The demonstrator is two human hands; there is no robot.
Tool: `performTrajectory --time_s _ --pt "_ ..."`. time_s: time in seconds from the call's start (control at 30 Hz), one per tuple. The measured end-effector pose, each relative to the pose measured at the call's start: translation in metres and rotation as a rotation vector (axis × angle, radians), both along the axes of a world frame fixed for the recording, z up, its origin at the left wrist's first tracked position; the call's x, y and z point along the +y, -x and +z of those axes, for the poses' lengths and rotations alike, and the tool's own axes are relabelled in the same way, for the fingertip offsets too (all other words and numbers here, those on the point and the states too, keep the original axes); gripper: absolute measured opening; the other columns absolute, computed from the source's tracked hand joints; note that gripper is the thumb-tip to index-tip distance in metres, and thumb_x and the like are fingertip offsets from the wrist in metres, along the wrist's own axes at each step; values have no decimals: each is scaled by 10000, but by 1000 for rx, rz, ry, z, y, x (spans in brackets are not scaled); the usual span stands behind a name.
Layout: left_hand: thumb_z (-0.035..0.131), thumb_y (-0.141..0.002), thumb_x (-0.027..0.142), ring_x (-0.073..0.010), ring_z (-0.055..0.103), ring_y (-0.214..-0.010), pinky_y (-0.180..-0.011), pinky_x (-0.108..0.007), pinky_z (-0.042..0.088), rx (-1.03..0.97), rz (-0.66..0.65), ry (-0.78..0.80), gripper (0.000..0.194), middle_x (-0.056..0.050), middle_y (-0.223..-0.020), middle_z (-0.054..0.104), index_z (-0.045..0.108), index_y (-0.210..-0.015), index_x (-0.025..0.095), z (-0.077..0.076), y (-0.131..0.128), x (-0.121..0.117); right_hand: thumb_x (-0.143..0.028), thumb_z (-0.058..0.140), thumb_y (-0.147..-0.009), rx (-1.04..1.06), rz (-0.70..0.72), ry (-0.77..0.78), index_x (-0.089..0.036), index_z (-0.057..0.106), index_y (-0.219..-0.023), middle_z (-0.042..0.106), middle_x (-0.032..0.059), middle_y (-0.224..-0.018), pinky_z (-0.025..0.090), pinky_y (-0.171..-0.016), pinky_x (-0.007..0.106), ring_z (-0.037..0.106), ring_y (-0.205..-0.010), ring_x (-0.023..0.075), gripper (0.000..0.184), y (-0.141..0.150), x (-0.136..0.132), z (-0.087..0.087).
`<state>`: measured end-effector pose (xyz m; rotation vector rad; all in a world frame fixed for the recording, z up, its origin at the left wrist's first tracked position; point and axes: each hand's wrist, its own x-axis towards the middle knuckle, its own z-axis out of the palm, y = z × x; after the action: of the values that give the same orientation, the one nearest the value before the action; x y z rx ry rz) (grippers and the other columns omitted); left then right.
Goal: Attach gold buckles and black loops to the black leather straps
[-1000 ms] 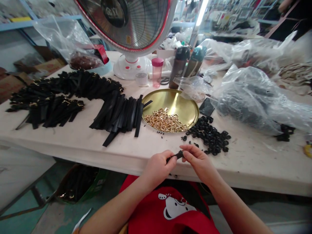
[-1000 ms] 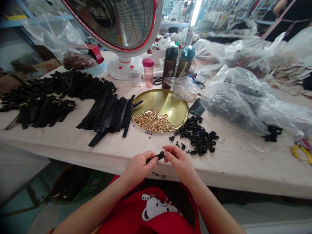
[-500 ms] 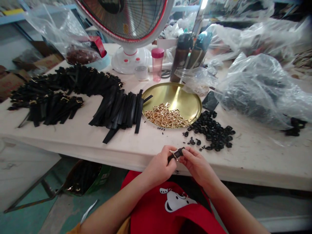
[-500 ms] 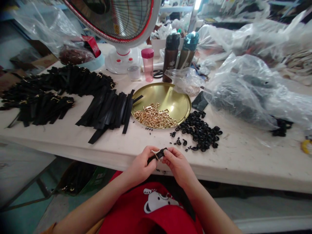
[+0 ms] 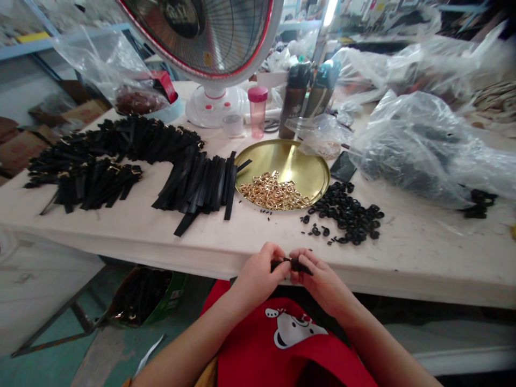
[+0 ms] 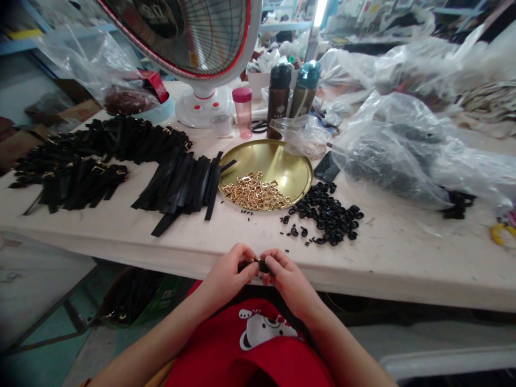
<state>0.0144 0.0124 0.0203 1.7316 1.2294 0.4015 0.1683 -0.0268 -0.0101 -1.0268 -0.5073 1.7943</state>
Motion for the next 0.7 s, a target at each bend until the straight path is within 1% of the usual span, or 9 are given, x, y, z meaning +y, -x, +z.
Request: performTrajectory --time_s 0.1,0.17,0.27,0.33,0.4,0.47,0.53,0.63,0.7 --pt "454 -815 354 -160 557 -741 -640 -249 392 71 -57 -51 169 -2 -793 616 515 -837 198 3 1 -3 -396 615 -742 90 148 28 -192 584 -829 485 -24 -629 372 -541 220 419 -554 95 224 2 -2 -1" --pt "447 -819 356 -164 561 -756 -655 -252 393 90 -95 -66 180 -5 -807 628 537 -836 201 4 2 -3 -384 642 -722 141 197 55 -184 574 -787 466 -33 -611 361 -531 209 400 -538 84 221 1 -4 -2" --pt "454 -814 350 -166 564 -778 -675 -251 395 90 -118 -69 187 -9 -836 639 561 -853 202 5 5 -3 -365 692 -671 187 204 93 -182 563 -736 458 -37 -613 356 -528 203 397 -544 82 233 1 -5 -2" --pt "466 -802 358 -164 564 -773 -667 -245 396 80 -135 -40 196 -10 -840 642 570 -861 201 4 7 -2 -348 713 -647 191 193 75 -180 551 -703 478 -31 -628 360 -546 209 416 -567 90 239 2 -4 0" --pt "483 -785 350 -158 561 -752 -639 -236 392 75 -146 -9 191 -8 -834 640 568 -864 198 3 8 -1 -347 709 -650 157 150 42 -182 540 -693 506 -23 -651 369 -579 222 440 -597 101 240 3 -3 2" --pt "488 -772 318 -149 552 -718 -606 -227 381 94 -133 -3 165 -6 -807 632 559 -849 191 3 9 0 -371 681 -676 69 78 20 -183 542 -702 522 -21 -675 372 -608 233 450 -617 106 235 3 0 1" --pt "469 -770 288 -140 537 -673 -573 -222 364 128 -105 -16 139 -2 -757 617 551 -812 184 2 9 1 -394 646 -708 -69 13 -6 -186 546 -710 517 -28 -670 359 -608 232 441 -614 102 231 2 3 -2" --pt "446 -766 263 -132 519 -638 -554 -220 352 130 -82 -16 129 3 -713 599 544 -780 180 1 8 4 -418 607 -736 -316 -30 -61 -189 529 -690 504 -36 -639 348 -613 239 433 -609 104 247 0 6 -6" --pt "452 -754 254 -130 519 -636 -556 -219 359 90 -74 27 122 2 -708 594 543 -780 176 -1 7 5 -429 598 -736 -475 -49 -98 -191 502 -663 501 -34 -622 353 -617 252 439 -611 114 267 1 8 -7"
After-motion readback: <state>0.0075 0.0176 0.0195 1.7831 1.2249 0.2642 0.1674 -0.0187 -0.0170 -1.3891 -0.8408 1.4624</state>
